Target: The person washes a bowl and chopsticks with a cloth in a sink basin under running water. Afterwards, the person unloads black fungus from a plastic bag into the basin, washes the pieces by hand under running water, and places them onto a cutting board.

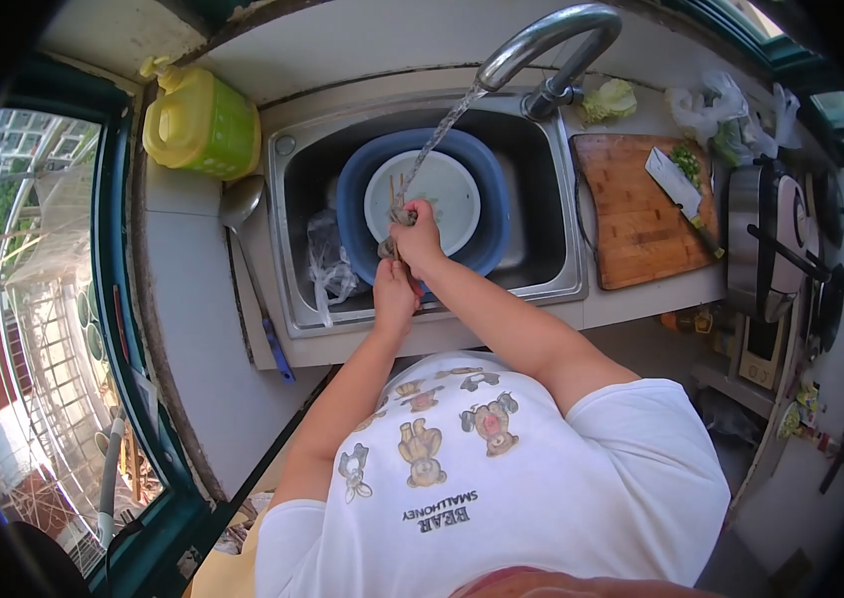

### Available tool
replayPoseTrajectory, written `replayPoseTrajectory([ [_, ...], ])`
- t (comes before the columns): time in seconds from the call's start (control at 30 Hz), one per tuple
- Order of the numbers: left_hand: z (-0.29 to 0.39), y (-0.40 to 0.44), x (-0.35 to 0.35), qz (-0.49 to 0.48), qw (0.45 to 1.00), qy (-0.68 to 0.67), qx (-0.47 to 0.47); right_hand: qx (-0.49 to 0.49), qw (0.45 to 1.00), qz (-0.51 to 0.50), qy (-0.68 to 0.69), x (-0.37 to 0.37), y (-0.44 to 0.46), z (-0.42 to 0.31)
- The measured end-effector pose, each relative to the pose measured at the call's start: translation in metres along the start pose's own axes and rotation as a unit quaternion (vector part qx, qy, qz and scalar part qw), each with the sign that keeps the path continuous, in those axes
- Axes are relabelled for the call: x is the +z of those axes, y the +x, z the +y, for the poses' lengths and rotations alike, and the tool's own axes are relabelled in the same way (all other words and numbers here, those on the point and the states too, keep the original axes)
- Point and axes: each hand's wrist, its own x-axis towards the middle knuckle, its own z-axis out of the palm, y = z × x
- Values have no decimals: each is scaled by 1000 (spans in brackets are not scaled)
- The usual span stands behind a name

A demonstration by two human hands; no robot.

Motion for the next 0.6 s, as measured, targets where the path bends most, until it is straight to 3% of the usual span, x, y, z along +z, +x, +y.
replayPoseTrajectory([
  [0.13, 7, -7, -6, -33, 998, 55, -10, 117, 978, -126, 119, -12, 14, -28],
  [0.2, 10, -10, -9, -42, 996, 78, -14, 15, 983, -143, 114, 7, 55, 20],
  [0.3, 24, -22, -10, -54, 994, 89, -26, 63, 976, -160, 133, 14, 67, 11],
  [0.43, 23, -20, -14, -46, 995, 77, -46, -104, 988, -89, -67, 8, 61, -21],
  [0.53, 14, -34, -19, -61, 992, 87, -62, -24, 991, -127, -32, -16, 70, -53],
  [0.6, 12, -43, -21, -76, 994, 52, -60, -24, 989, -127, -78, -24, 86, -45],
])
